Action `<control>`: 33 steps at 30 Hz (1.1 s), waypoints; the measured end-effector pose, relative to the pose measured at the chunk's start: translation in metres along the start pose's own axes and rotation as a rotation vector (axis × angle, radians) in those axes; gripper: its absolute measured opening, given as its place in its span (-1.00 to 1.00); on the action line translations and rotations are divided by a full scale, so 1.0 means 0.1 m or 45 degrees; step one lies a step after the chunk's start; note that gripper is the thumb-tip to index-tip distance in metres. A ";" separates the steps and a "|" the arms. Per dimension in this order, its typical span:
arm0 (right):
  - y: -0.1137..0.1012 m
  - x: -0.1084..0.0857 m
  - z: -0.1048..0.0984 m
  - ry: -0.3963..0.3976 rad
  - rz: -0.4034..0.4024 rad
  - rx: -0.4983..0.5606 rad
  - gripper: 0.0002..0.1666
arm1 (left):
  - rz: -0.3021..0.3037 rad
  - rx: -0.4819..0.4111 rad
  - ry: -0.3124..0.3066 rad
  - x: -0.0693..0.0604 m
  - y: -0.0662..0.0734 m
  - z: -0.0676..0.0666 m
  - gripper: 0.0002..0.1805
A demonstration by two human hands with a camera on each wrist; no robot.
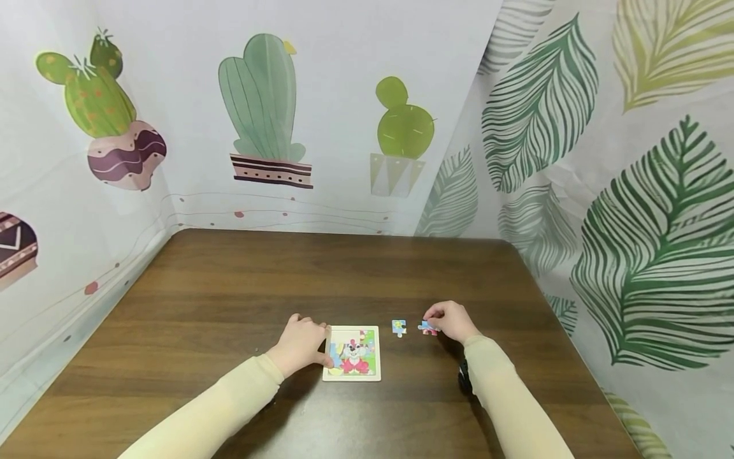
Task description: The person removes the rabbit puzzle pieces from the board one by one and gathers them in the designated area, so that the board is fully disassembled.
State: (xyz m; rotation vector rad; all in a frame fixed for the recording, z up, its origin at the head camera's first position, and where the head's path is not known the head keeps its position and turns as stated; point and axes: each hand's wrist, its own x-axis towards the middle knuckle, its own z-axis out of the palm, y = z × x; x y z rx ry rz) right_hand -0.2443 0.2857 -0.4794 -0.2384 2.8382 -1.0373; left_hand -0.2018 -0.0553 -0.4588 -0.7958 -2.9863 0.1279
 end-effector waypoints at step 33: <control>-0.67 0.17 0.58 -0.041 -0.328 -0.041 -0.88 | -0.009 0.013 -0.031 0.01 -0.01 0.03 -0.31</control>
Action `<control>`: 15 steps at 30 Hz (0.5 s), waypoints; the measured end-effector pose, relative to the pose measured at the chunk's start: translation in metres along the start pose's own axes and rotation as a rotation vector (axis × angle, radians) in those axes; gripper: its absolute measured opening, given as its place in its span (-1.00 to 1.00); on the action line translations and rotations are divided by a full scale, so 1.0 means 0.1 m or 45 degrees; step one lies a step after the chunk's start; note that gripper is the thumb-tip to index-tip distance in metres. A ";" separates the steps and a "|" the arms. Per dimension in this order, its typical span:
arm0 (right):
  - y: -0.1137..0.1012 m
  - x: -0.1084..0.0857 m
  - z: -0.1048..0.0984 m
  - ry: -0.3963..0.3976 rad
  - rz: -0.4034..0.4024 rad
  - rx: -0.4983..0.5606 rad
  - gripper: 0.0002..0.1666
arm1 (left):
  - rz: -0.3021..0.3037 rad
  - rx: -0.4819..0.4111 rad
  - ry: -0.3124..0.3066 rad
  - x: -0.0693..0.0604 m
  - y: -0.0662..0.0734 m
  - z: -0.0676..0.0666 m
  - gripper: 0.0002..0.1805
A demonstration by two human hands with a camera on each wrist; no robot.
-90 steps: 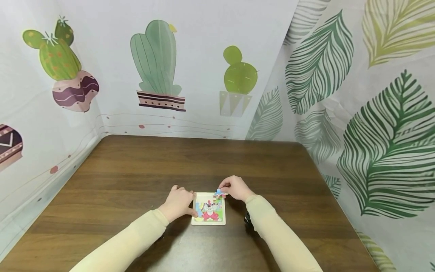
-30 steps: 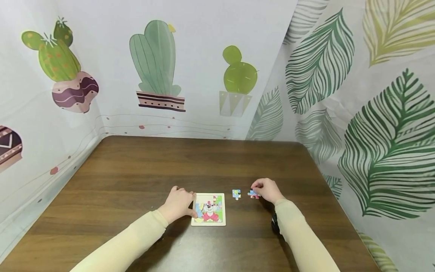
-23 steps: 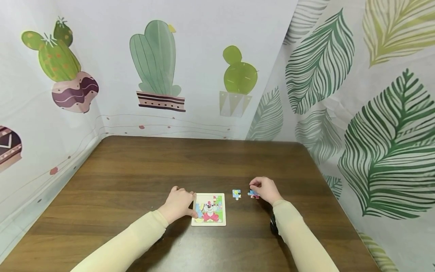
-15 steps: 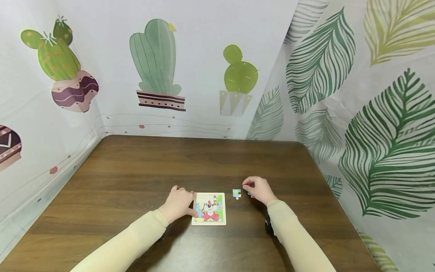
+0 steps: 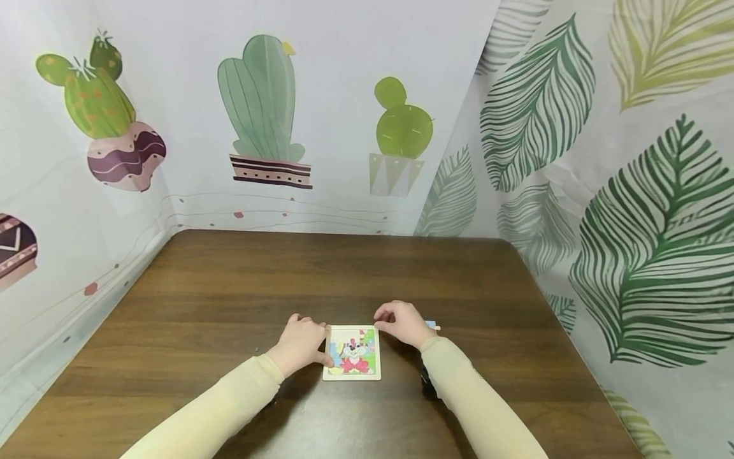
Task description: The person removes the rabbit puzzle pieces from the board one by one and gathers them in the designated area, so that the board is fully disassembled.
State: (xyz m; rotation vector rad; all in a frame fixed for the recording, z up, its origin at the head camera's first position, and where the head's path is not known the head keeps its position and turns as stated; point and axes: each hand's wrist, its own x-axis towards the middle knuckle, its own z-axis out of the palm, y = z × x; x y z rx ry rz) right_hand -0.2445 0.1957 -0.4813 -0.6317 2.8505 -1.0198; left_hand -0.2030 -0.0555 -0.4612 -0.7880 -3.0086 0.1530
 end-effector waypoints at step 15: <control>-0.20 -0.01 0.06 -0.252 -0.122 -0.081 -0.65 | -0.010 -0.028 -0.014 0.01 0.00 -0.01 -0.31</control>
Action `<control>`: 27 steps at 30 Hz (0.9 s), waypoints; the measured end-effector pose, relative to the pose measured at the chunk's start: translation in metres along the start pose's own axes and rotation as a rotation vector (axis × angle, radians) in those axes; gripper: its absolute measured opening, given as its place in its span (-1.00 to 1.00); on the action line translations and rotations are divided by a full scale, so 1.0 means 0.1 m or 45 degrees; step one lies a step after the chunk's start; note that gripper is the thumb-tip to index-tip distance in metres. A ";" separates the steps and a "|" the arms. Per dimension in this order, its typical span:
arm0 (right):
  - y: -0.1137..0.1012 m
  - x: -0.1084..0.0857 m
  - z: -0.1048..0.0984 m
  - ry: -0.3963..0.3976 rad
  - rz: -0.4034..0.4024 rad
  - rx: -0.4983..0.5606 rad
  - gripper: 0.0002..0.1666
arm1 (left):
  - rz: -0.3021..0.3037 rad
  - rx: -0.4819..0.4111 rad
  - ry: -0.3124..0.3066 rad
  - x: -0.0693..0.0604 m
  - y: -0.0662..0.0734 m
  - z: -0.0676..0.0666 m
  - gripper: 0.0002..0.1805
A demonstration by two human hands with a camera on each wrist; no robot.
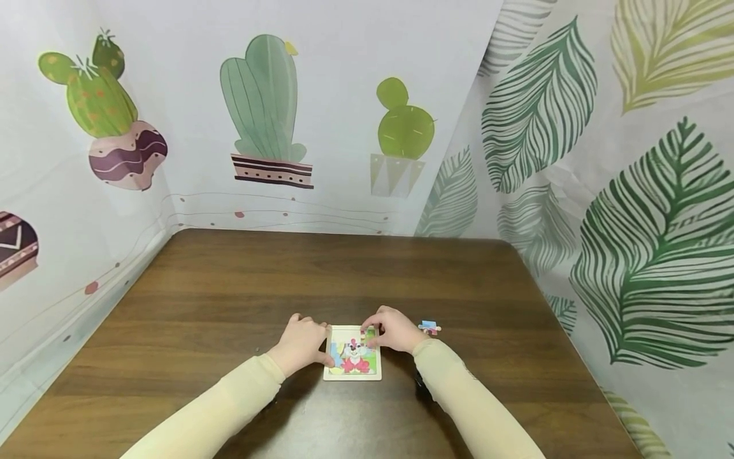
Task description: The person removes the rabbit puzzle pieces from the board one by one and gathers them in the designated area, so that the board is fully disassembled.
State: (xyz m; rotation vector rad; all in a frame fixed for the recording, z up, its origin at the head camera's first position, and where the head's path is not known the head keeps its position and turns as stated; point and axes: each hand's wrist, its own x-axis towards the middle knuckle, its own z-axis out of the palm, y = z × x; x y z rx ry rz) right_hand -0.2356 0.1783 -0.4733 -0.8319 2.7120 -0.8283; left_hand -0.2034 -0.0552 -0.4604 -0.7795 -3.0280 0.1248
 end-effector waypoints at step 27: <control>-0.10 -0.01 -0.02 -0.082 -0.080 -0.093 -0.74 | 0.005 0.013 0.005 0.00 0.00 0.01 -0.29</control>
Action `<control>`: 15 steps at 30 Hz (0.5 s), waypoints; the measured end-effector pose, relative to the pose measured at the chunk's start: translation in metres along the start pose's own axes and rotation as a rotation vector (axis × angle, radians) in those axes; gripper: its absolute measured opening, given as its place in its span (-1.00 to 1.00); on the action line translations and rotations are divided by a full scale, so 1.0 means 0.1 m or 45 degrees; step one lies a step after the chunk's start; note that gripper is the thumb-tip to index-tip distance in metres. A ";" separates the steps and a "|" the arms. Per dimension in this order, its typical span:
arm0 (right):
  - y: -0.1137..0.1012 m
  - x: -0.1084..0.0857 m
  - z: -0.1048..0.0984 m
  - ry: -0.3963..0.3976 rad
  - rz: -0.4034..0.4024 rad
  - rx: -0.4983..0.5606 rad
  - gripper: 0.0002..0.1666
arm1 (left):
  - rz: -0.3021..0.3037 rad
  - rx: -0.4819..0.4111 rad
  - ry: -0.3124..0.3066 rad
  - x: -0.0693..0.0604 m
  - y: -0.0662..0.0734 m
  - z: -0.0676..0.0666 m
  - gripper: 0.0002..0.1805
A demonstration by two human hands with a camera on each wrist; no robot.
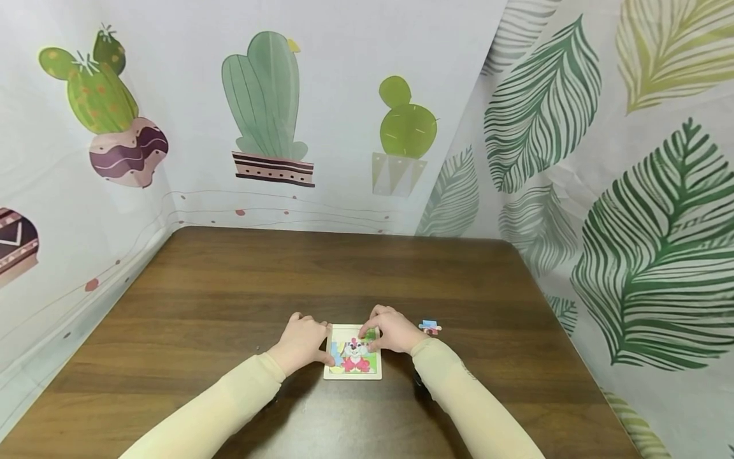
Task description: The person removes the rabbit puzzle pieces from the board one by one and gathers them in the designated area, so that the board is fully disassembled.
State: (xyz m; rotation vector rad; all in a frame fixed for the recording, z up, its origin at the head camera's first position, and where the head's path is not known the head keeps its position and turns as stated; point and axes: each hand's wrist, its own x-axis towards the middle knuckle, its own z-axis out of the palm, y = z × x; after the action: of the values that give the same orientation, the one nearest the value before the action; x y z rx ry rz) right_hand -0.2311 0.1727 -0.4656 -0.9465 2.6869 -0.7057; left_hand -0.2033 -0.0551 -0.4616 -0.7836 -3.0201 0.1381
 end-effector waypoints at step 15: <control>-0.03 0.03 0.03 -0.015 0.020 -0.072 -0.76 | -0.005 -0.004 -0.002 -0.01 0.00 -0.01 -0.28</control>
State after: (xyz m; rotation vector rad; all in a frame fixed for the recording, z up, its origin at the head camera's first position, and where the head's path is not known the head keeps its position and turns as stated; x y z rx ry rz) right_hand -0.2312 0.1676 -0.4664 -0.9383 2.7147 -0.6217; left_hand -0.2026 -0.0558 -0.4604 -0.7781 -3.0239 0.1340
